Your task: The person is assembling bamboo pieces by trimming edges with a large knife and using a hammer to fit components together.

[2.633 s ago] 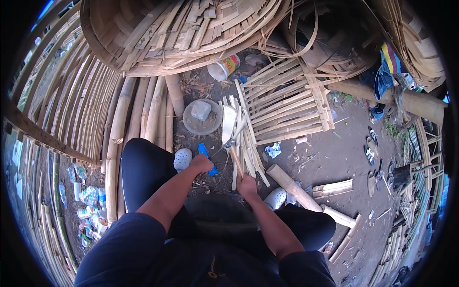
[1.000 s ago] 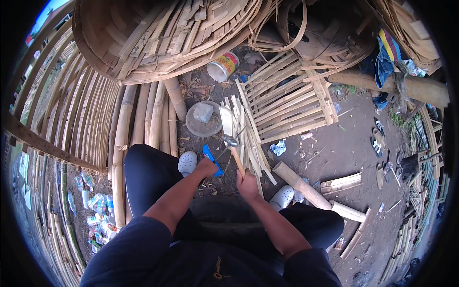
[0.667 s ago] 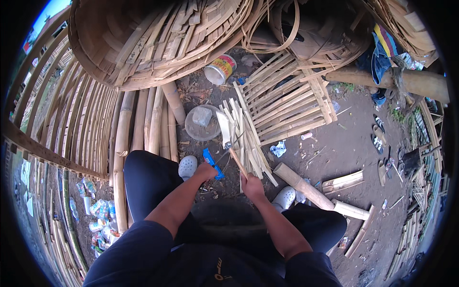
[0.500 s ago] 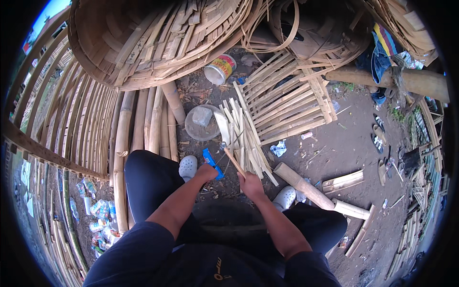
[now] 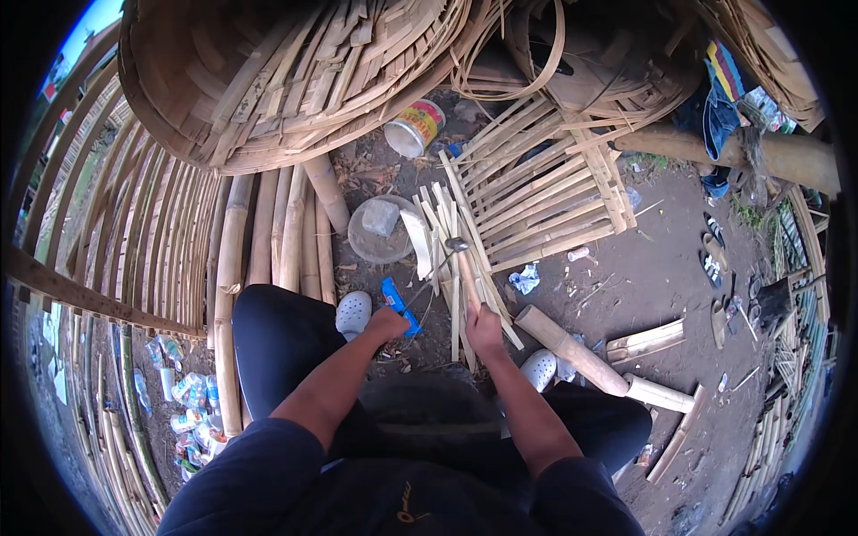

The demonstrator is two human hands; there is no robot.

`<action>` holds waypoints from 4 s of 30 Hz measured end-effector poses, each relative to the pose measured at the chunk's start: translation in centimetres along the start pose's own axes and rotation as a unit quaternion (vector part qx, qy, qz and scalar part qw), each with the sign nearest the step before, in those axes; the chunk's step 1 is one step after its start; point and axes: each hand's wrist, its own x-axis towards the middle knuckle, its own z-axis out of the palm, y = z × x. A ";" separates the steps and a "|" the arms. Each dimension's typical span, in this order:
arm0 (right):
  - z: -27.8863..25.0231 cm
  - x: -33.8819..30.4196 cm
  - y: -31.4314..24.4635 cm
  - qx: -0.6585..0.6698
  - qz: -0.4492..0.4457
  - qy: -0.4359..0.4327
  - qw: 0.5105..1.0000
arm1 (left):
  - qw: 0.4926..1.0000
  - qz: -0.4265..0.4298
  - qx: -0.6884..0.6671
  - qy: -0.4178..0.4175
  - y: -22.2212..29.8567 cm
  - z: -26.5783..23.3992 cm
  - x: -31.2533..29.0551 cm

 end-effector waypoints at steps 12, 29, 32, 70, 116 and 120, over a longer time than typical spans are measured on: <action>-7.0 10.0 -5.5 0.002 0.011 0.036 0.999 | 0.998 -0.029 -0.010 0.046 -0.8 2.1 3.9; -2.4 3.2 1.6 -0.130 0.086 -0.091 0.984 | 0.996 -0.003 0.075 -0.038 -0.7 1.1 3.7; -6.8 7.9 -6.1 0.021 0.070 0.056 0.996 | 0.999 -0.028 0.015 -0.017 -1.2 1.0 2.6; -3.1 5.6 -7.9 0.171 -0.019 0.095 0.981 | 0.999 -0.005 0.010 -0.032 -3.3 2.8 3.7; 1.1 4.8 -2.9 0.032 0.032 -0.032 0.998 | 0.996 -0.052 -0.041 -0.062 -6.4 5.9 6.1; 2.3 3.8 -1.6 0.120 0.015 0.020 0.992 | 0.995 -0.053 -0.074 -0.051 -7.0 6.0 6.4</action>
